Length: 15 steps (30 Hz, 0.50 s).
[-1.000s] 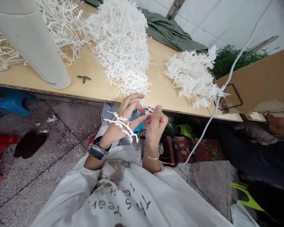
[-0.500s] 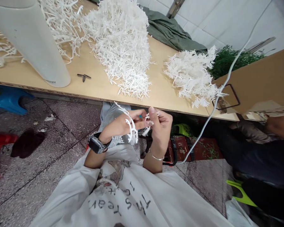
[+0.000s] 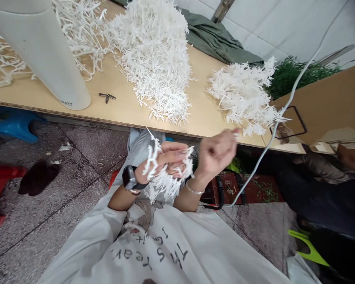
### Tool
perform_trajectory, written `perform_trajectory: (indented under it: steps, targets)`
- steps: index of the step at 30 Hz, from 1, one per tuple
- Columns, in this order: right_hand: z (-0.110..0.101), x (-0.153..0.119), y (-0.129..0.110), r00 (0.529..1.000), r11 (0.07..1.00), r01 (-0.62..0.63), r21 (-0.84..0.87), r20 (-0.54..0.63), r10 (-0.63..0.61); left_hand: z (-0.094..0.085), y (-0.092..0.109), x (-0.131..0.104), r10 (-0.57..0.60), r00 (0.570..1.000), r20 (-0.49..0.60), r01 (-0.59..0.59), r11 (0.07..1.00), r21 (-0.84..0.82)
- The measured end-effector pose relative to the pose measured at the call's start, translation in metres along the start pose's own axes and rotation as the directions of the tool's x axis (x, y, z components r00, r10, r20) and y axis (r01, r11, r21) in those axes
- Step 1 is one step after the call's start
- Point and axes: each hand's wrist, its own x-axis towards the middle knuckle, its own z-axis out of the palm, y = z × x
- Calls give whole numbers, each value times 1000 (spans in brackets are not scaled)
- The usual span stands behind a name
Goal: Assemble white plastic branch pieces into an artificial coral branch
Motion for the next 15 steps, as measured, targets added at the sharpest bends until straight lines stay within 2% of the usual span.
perform_trajectory:
  steps: [3, 5, 6, 7, 9, 10, 11, 14, 15]
  targets:
    - [-14, 24, 12, 984, 993, 75, -86, -153, -88, -14, 11, -13, 13, 1000, 20, -12, 996, -93]
    - [-15, 42, 23, 938, 974, 150, -168, -289, -194, -18, 19, -16, 59, 998, -18, -61, 983, -173]
    - [-13, 52, 30, 923, 958, 172, -229, -302, -238, -18, 22, -16, 75, 996, -42, -81, 977, -197]
    - [-8, 60, 36, 927, 935, 179, -306, -266, -264, -17, 24, -15, 82, 995, -63, -94, 973, -211]
    - [7, 71, 45, 963, 872, 183, -454, -97, -252, -14, 24, -12, 68, 994, -85, -84, 975, -206]
    - [15, 72, 47, 972, 847, 190, -497, -26, -233, -13, 24, -10, 56, 994, -95, -74, 978, -197]
    - [22, 71, 45, 973, 841, 195, -505, -6, -230, -12, 23, -8, 46, 994, -103, -64, 981, -182]
    - [33, 49, 23, 956, 916, 234, -325, -93, -277, -15, 19, -4, 36, 991, -126, -50, 992, -114]
    - [33, 39, 13, 958, 938, 262, -226, -56, -281, -16, 19, -4, 34, 991, -130, -46, 995, -90]
